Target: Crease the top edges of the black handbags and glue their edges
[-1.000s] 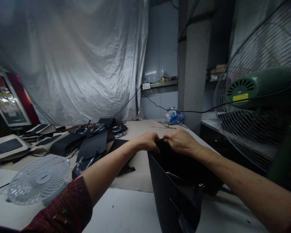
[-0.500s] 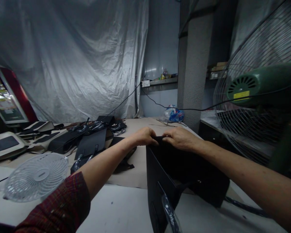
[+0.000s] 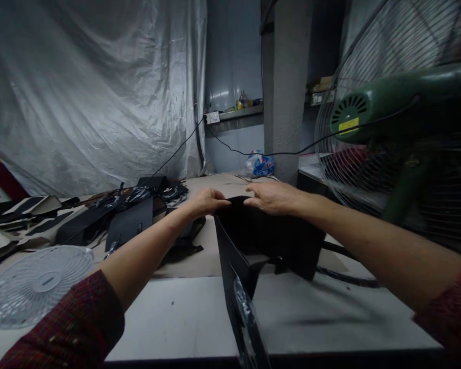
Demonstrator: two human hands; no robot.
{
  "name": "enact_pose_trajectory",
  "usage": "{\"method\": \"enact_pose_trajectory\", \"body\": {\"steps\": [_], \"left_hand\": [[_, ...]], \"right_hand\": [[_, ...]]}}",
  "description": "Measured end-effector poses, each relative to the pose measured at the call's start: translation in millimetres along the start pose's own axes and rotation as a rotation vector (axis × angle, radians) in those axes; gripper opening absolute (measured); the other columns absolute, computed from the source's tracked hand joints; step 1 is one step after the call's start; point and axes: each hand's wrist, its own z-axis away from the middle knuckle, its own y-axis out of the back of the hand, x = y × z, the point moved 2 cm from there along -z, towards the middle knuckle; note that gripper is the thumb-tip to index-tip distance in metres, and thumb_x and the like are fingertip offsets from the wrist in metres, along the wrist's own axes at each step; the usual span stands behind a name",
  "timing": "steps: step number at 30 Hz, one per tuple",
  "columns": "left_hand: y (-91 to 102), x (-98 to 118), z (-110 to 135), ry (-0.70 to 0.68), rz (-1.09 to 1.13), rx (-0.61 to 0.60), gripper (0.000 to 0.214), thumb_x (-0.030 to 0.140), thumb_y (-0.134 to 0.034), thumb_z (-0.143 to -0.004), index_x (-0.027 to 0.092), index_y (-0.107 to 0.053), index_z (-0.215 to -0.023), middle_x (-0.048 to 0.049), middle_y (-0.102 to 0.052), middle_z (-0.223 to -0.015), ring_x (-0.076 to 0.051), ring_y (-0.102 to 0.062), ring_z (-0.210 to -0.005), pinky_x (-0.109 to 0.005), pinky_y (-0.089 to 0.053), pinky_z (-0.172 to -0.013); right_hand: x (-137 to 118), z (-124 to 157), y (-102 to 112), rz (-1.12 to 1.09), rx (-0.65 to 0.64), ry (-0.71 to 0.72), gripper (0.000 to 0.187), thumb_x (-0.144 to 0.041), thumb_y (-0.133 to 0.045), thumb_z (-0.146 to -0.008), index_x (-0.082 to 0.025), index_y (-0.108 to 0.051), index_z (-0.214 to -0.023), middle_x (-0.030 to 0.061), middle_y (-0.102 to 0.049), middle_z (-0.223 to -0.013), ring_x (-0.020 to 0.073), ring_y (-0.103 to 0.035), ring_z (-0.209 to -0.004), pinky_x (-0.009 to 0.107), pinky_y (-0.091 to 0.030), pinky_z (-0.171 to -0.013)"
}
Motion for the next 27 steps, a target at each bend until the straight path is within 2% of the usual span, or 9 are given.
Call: {"method": "enact_pose_trajectory", "body": {"steps": [4,8,11,13,15,18,22,25,27], "left_hand": [[7.5,-19,3,0.033,0.090,0.066,0.035,0.047,-0.068,-0.069,0.013,-0.065,-0.067,0.0032,-0.049,-0.052,-0.007,-0.040,-0.046,-0.020,-0.027,-0.045],[6.2,-30,2,0.085,0.190,0.110,0.031,0.044,-0.071,-0.067,0.013,-0.066,-0.069,0.0020,-0.055,-0.056,-0.007,-0.043,-0.049,-0.019,-0.031,-0.049],[1.8,-29,0,0.116,0.241,0.153,0.028,0.039,-0.072,-0.067,0.012,-0.064,-0.068,0.0018,-0.054,-0.055,-0.007,-0.044,-0.048,-0.019,-0.033,-0.049],[-0.5,-27,-3,0.148,0.292,0.170,0.027,0.037,-0.072,-0.067,0.012,-0.063,-0.068,0.0016,-0.054,-0.054,-0.007,-0.044,-0.047,-0.019,-0.033,-0.049],[-1.0,-27,-5,0.188,0.333,0.179,0.027,0.036,-0.073,-0.067,0.011,-0.063,-0.070,0.0005,-0.056,-0.057,-0.008,-0.046,-0.048,-0.019,-0.035,-0.048],[-2.1,-27,1,0.190,0.403,0.258,0.041,0.050,-0.068,-0.072,0.011,-0.065,-0.082,-0.0044,-0.064,-0.072,-0.011,-0.054,-0.056,-0.019,-0.039,-0.050],[-31.1,-28,53,0.015,0.613,0.530,0.053,0.060,-0.043,-0.087,0.016,-0.058,-0.113,-0.0103,-0.061,-0.120,-0.018,-0.063,-0.094,-0.023,-0.051,-0.068],[-80.1,-35,118,-0.047,0.653,0.816,0.049,0.053,-0.040,-0.092,0.020,-0.049,-0.127,-0.0117,-0.053,-0.134,-0.022,-0.052,-0.122,-0.031,-0.048,-0.092],[-115.4,-42,151,-0.011,0.658,0.841,0.051,0.051,-0.044,-0.091,0.022,-0.046,-0.133,-0.0115,-0.049,-0.139,-0.025,-0.048,-0.126,-0.035,-0.045,-0.099]], "right_hand": [[29,42,5,-0.265,0.024,-0.074,0.046,-0.052,-0.039,-0.092,-0.018,-0.061,-0.116,0.0077,-0.069,-0.099,0.0218,-0.063,-0.086,0.030,-0.045,-0.076],[44,99,-27,-0.567,0.025,-0.180,0.057,-0.060,-0.033,-0.092,-0.017,-0.053,-0.124,0.0093,-0.067,-0.101,0.0240,-0.064,-0.089,0.032,-0.048,-0.077],[32,140,-60,-0.735,0.031,-0.246,0.062,-0.066,-0.038,-0.088,-0.021,-0.047,-0.129,0.0103,-0.060,-0.121,0.0252,-0.062,-0.098,0.034,-0.049,-0.080],[14,160,-77,-0.796,0.056,-0.278,0.063,-0.065,-0.047,-0.084,-0.024,-0.044,-0.131,0.0093,-0.060,-0.120,0.0255,-0.062,-0.098,0.034,-0.049,-0.080],[-8,171,-89,-0.860,0.049,-0.292,0.064,-0.060,-0.056,-0.081,-0.024,-0.042,-0.132,0.0069,-0.065,-0.105,0.0229,-0.064,-0.087,0.033,-0.050,-0.075],[-27,175,-98,-1.017,0.055,-0.364,0.053,-0.054,-0.052,-0.085,-0.022,-0.046,-0.127,0.0008,-0.063,-0.075,0.0145,-0.056,-0.055,0.027,-0.046,-0.054],[-23,175,-99,-1.285,0.195,-0.508,0.050,-0.056,-0.051,-0.084,-0.017,-0.055,-0.115,-0.0012,-0.057,-0.064,0.0081,-0.039,-0.040,0.023,-0.033,-0.039],[-27,181,-105,-1.429,0.166,-0.518,0.049,-0.057,-0.054,-0.084,-0.018,-0.056,-0.114,-0.0014,-0.058,-0.065,0.0073,-0.040,-0.040,0.022,-0.034,-0.041],[-46,187,-112,-1.496,0.075,-0.455,0.048,-0.056,-0.053,-0.084,-0.022,-0.054,-0.117,0.0011,-0.062,-0.073,0.0101,-0.050,-0.048,0.024,-0.041,-0.047]]}}
